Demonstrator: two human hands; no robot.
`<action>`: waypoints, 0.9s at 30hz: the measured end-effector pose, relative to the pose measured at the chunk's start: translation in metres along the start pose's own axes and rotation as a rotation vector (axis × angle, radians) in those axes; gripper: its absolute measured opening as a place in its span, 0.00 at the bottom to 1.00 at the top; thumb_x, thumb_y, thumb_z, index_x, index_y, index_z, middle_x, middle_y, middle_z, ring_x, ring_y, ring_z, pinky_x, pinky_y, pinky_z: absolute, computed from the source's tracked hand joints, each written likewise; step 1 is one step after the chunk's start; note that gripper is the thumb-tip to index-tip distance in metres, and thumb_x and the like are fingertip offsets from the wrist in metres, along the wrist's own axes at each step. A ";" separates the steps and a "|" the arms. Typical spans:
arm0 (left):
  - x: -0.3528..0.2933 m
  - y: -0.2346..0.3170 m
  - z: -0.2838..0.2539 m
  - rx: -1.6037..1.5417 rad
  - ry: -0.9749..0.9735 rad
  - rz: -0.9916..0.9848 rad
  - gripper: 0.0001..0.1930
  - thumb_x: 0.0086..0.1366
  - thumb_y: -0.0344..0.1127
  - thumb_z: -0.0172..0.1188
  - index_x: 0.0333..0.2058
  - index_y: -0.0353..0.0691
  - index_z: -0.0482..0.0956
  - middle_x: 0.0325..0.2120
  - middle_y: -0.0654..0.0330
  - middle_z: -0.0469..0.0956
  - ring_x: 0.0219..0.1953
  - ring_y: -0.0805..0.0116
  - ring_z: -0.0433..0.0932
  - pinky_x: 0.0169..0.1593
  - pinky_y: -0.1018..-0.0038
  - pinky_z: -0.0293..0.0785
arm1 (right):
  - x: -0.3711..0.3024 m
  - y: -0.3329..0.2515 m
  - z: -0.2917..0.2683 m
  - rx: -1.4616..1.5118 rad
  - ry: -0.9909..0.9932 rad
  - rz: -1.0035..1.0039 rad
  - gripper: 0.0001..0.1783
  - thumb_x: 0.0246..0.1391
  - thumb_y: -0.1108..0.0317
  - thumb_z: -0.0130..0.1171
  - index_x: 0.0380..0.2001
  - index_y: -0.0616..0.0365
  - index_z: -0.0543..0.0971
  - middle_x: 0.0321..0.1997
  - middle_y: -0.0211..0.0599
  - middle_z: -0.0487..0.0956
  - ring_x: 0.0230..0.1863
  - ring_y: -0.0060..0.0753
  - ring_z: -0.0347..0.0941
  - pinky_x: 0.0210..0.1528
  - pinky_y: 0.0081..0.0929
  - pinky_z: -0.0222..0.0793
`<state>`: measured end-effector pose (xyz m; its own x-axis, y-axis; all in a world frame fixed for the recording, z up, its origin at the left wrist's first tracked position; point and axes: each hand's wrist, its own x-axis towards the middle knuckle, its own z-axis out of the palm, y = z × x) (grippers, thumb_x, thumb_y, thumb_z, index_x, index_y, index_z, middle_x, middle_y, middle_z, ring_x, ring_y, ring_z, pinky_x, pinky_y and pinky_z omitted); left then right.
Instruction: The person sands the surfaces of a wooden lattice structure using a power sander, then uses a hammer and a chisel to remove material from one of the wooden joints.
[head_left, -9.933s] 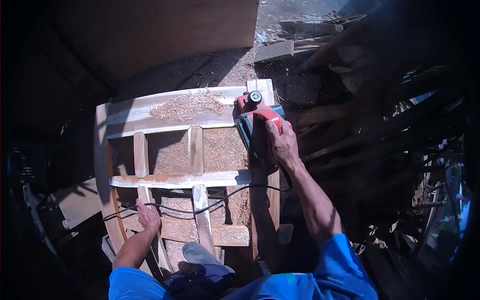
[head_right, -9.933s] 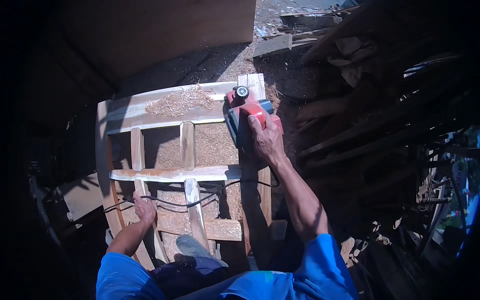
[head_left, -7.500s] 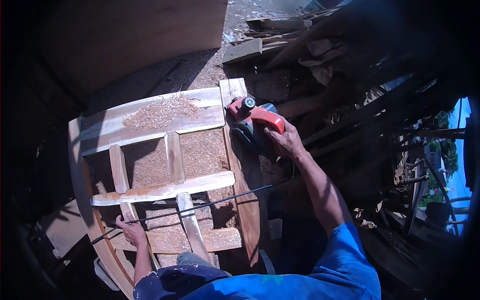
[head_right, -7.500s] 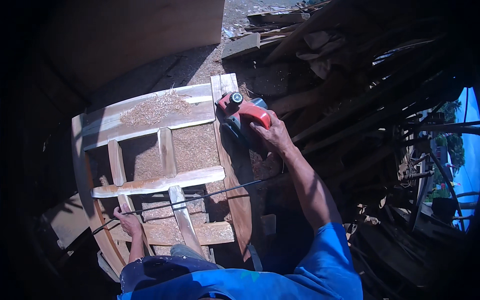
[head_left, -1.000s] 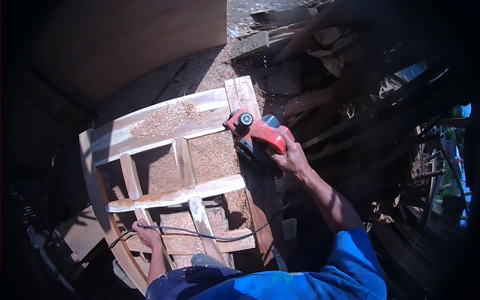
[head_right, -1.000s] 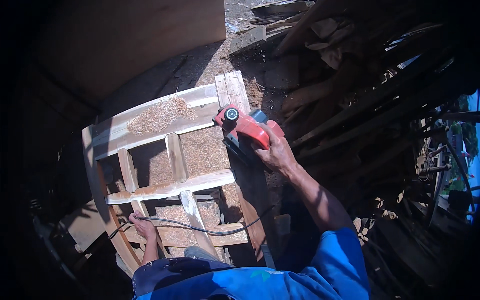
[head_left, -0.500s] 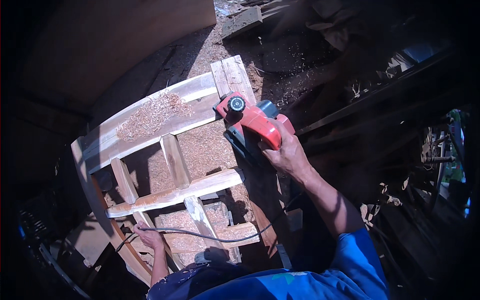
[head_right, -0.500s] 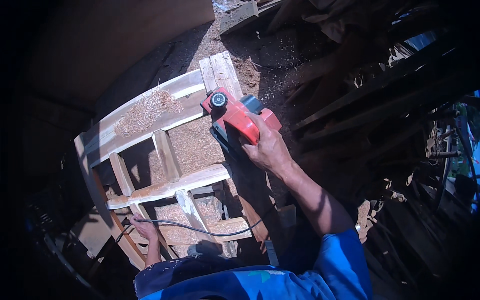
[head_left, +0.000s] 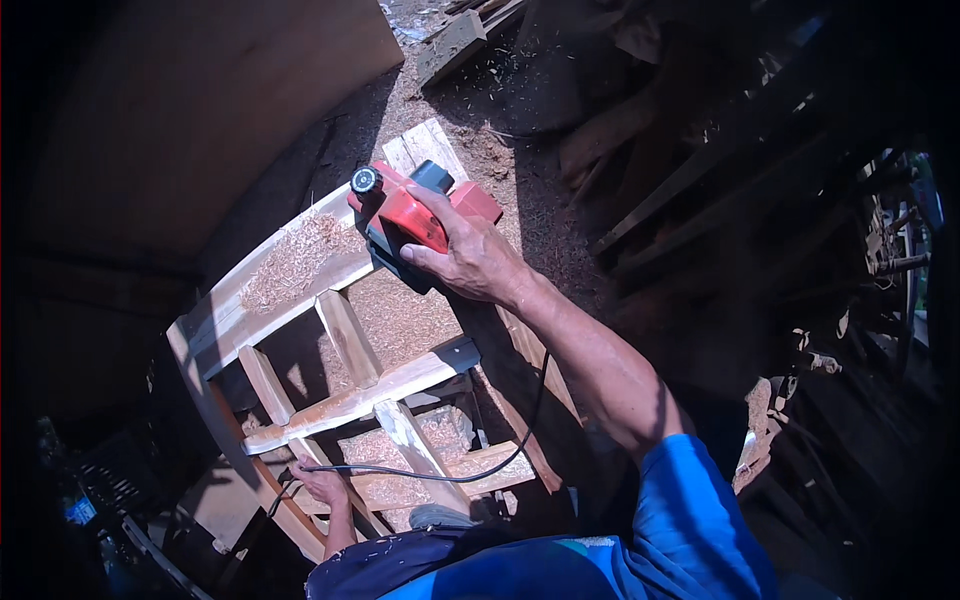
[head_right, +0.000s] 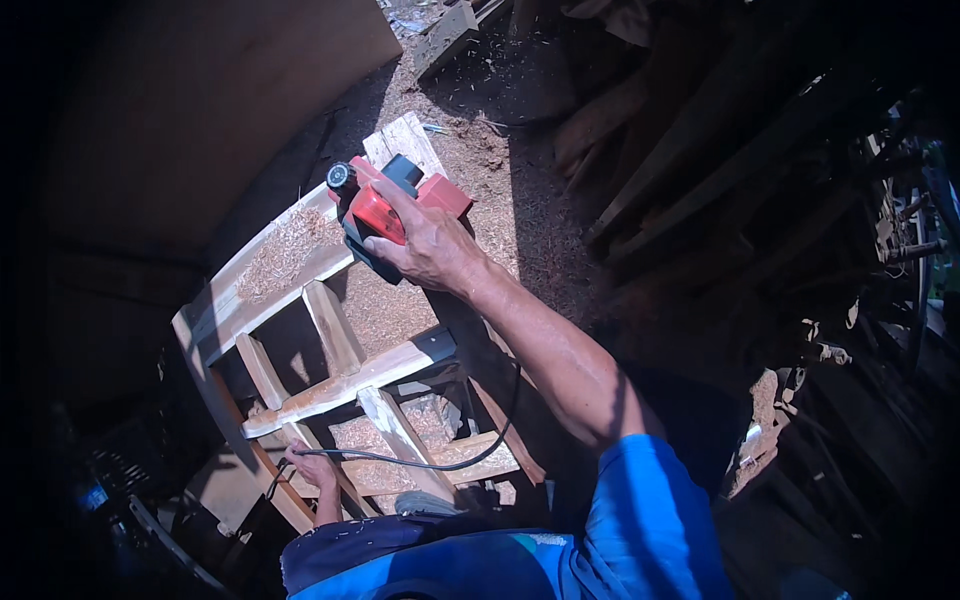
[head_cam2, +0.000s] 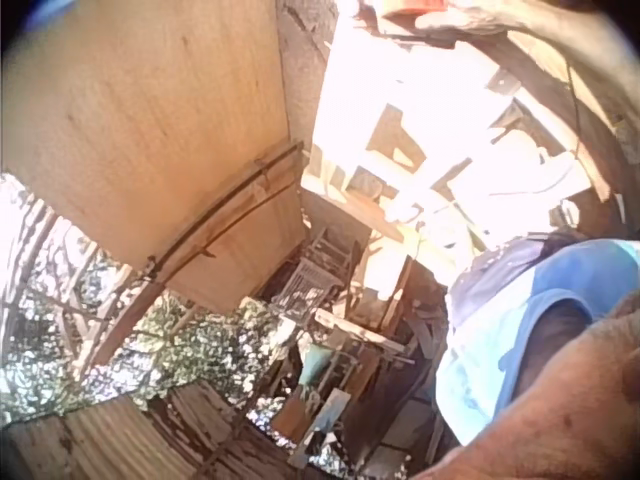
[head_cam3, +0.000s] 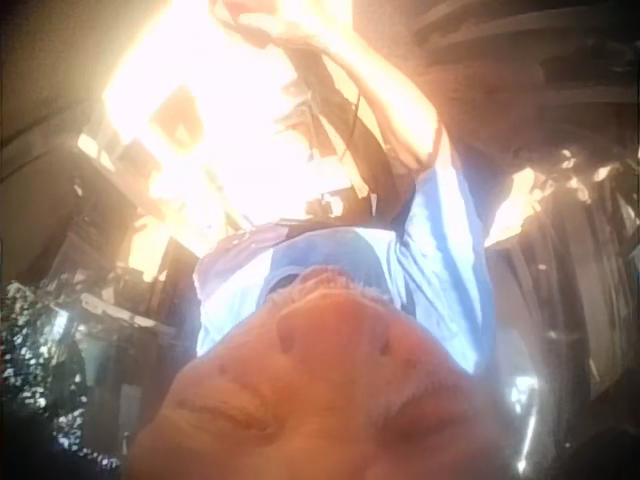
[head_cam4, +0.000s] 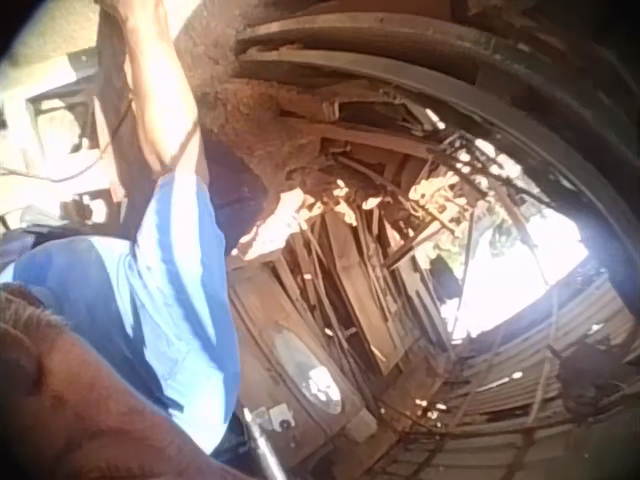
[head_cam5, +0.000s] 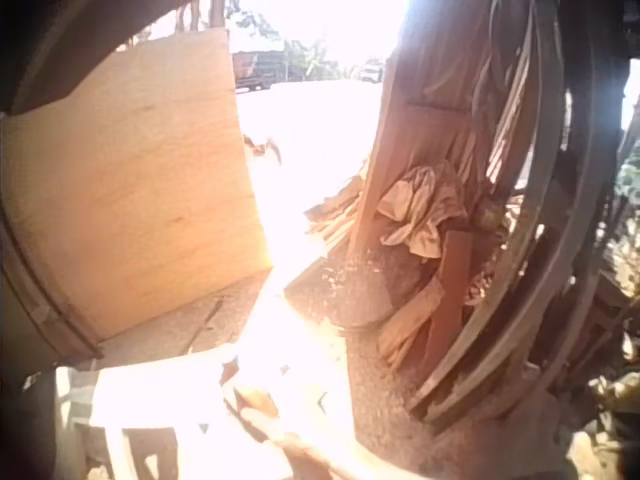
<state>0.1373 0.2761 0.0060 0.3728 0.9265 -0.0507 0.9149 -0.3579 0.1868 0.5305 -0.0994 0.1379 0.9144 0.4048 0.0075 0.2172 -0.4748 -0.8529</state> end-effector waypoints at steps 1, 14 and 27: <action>0.001 0.002 0.002 0.002 -0.012 0.015 0.25 0.76 0.59 0.35 0.52 0.42 0.64 0.40 0.34 0.79 0.43 0.27 0.75 0.45 0.41 0.66 | -0.007 0.005 -0.003 0.037 0.029 -0.061 0.38 0.61 0.52 0.60 0.70 0.46 0.57 0.41 0.62 0.80 0.46 0.65 0.78 0.52 0.49 0.73; 0.087 0.121 -0.126 0.958 -1.196 0.549 0.35 0.63 0.53 0.64 0.58 0.29 0.71 0.45 0.39 0.81 0.51 0.47 0.80 0.56 0.57 0.73 | -0.155 0.002 -0.010 0.067 0.209 0.208 0.38 0.62 0.63 0.59 0.70 0.56 0.56 0.54 0.61 0.77 0.52 0.66 0.77 0.49 0.48 0.76; 0.063 0.543 0.050 -0.126 -0.529 0.997 0.19 0.66 0.49 0.54 0.43 0.43 0.86 0.43 0.47 0.83 0.49 0.47 0.80 0.55 0.55 0.74 | -0.131 -0.008 0.012 0.018 0.290 0.191 0.34 0.68 0.60 0.52 0.71 0.56 0.55 0.38 0.52 0.81 0.33 0.40 0.80 0.38 0.34 0.74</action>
<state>0.6655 0.1345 0.0552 0.9721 0.0593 -0.2268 0.1629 -0.8664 0.4721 0.4049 -0.1394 0.1380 0.9975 0.0700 -0.0076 0.0289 -0.5056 -0.8623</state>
